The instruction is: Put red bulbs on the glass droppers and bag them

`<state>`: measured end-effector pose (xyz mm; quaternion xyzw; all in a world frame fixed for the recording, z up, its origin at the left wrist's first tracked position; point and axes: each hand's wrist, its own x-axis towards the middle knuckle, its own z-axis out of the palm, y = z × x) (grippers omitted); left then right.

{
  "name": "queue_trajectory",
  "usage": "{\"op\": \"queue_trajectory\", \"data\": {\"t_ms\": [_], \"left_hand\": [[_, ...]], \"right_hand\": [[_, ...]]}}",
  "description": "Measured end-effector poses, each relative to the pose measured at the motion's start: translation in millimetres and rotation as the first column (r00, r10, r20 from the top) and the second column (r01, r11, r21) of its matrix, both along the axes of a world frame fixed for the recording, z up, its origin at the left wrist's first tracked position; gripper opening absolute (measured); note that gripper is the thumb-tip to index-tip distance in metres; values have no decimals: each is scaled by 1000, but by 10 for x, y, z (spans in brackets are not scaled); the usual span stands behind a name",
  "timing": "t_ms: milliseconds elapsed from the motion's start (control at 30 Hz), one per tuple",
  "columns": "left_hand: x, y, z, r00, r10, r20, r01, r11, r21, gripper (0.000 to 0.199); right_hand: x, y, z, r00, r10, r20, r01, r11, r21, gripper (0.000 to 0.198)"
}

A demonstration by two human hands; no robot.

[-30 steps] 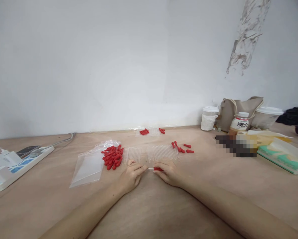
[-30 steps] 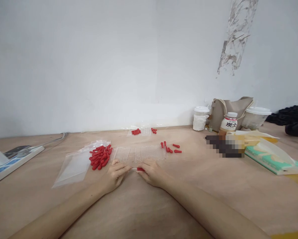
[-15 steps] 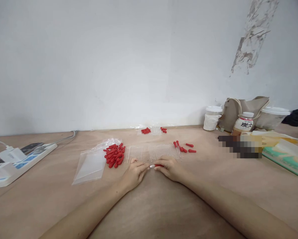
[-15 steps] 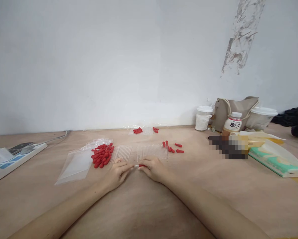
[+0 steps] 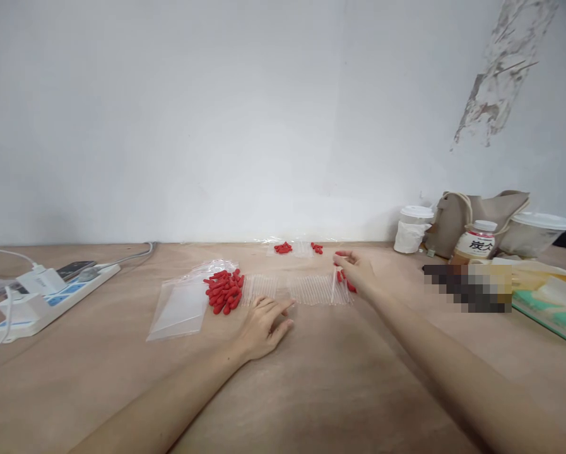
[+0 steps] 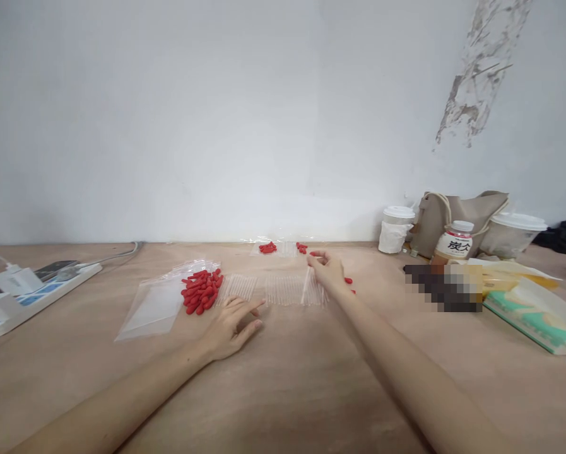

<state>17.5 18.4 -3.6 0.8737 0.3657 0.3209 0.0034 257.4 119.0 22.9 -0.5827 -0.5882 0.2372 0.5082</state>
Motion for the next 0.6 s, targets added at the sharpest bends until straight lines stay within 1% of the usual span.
{"op": "queue_trajectory", "data": {"t_ms": [67,133,267,433,600], "left_hand": [[2,7,-10,1000,11,8,-11,1000,-4,41],[0,15,-18,999,27,18,-27,1000,-6,46],[-11,29,-22,999,46,18,-46,999,-16,50],[-16,35,-20,999,47,11,-47,999,-28,50],[-17,32,-15,999,51,-1,-51,998,-35,47]], "right_hand": [[182,184,20,995,-71,71,74,996,-40,27],[282,303,-15,980,-131,151,142,987,-68,23],[284,384,-140,934,-183,306,224,969,-105,20],[241,410,-244,879,-181,441,256,960,-117,22],[290,412,-258,854,-155,497,236,966,-104,30]]}}
